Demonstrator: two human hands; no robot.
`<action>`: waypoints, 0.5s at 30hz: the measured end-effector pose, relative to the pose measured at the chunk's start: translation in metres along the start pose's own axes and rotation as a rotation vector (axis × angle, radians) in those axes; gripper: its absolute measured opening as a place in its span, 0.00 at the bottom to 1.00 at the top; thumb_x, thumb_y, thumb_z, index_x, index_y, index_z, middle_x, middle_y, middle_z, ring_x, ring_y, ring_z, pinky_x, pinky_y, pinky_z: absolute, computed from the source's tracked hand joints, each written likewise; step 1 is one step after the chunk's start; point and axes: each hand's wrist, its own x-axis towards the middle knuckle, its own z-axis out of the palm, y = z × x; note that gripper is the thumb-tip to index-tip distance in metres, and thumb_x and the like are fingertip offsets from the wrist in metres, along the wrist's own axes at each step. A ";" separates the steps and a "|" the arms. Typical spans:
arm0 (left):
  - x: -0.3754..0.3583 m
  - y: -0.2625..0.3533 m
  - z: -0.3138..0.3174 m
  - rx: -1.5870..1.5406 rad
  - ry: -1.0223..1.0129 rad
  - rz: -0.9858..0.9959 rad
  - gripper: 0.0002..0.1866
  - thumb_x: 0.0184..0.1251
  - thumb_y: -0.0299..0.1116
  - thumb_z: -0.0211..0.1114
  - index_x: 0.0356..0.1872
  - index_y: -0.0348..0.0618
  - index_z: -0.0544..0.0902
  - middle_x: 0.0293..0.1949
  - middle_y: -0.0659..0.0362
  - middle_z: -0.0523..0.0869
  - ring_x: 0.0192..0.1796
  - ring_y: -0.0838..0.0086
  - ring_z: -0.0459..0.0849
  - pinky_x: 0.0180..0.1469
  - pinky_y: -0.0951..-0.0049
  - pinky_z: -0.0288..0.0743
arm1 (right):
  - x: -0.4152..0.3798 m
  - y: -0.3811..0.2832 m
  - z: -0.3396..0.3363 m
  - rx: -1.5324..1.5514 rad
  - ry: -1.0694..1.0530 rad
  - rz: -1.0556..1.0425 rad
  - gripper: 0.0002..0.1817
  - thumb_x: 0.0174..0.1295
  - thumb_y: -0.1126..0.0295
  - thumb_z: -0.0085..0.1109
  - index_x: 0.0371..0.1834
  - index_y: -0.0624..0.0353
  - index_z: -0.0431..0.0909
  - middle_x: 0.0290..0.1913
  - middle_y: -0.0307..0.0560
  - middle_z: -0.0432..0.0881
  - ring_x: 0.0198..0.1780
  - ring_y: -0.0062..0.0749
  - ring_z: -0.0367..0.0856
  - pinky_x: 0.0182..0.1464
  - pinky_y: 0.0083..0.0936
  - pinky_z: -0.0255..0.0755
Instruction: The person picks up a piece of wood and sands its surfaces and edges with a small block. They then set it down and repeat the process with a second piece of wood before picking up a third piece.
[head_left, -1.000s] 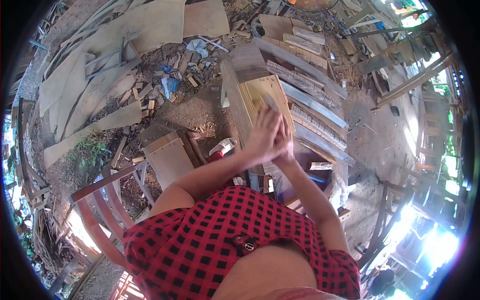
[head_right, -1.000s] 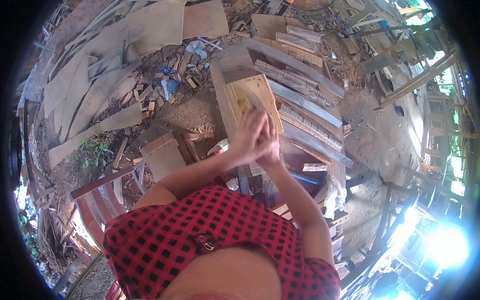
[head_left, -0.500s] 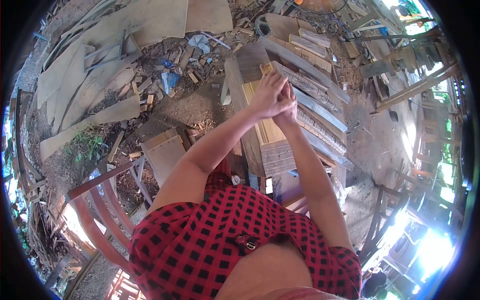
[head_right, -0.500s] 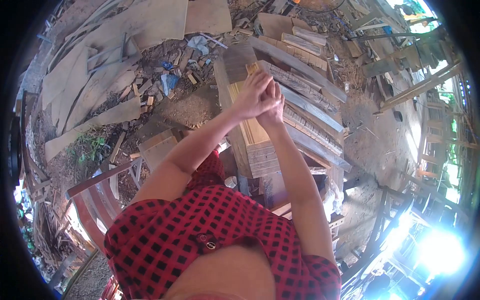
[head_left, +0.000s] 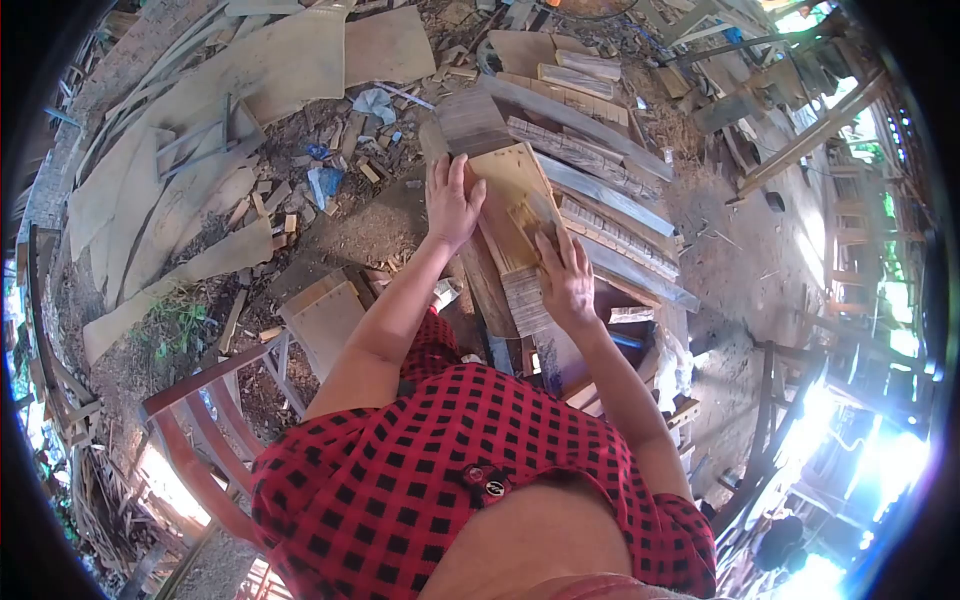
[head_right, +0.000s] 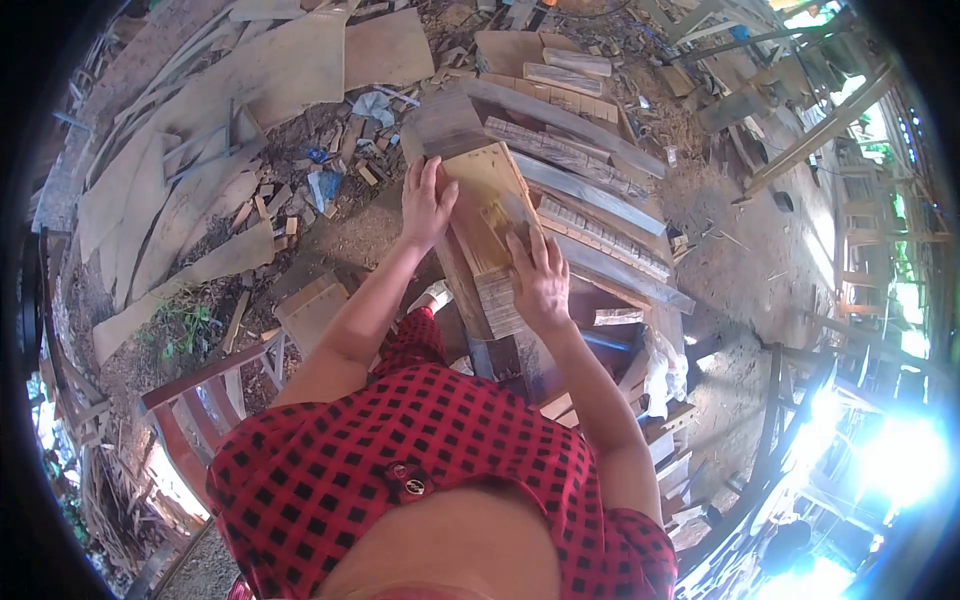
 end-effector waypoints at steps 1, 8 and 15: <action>0.002 0.000 0.001 -0.001 0.010 0.009 0.31 0.67 0.46 0.62 0.69 0.48 0.66 0.68 0.37 0.64 0.70 0.38 0.62 0.70 0.46 0.58 | -0.010 0.005 -0.005 -0.004 0.006 0.002 0.35 0.54 0.74 0.59 0.70 0.46 0.69 0.72 0.58 0.60 0.68 0.63 0.63 0.64 0.55 0.64; 0.033 0.035 -0.026 0.214 -0.185 -0.201 0.34 0.52 0.52 0.74 0.56 0.44 0.76 0.55 0.45 0.76 0.56 0.49 0.77 0.57 0.53 0.73 | -0.056 0.009 -0.021 0.215 0.041 0.227 0.38 0.46 0.76 0.67 0.67 0.45 0.74 0.70 0.54 0.68 0.63 0.55 0.72 0.65 0.44 0.68; 0.050 0.019 -0.039 -0.461 -0.292 -0.601 0.26 0.50 0.36 0.74 0.51 0.41 0.77 0.34 0.56 0.84 0.36 0.69 0.85 0.33 0.68 0.81 | -0.060 0.032 -0.007 0.449 0.076 0.272 0.39 0.50 0.78 0.66 0.70 0.45 0.72 0.70 0.54 0.68 0.63 0.47 0.74 0.63 0.36 0.71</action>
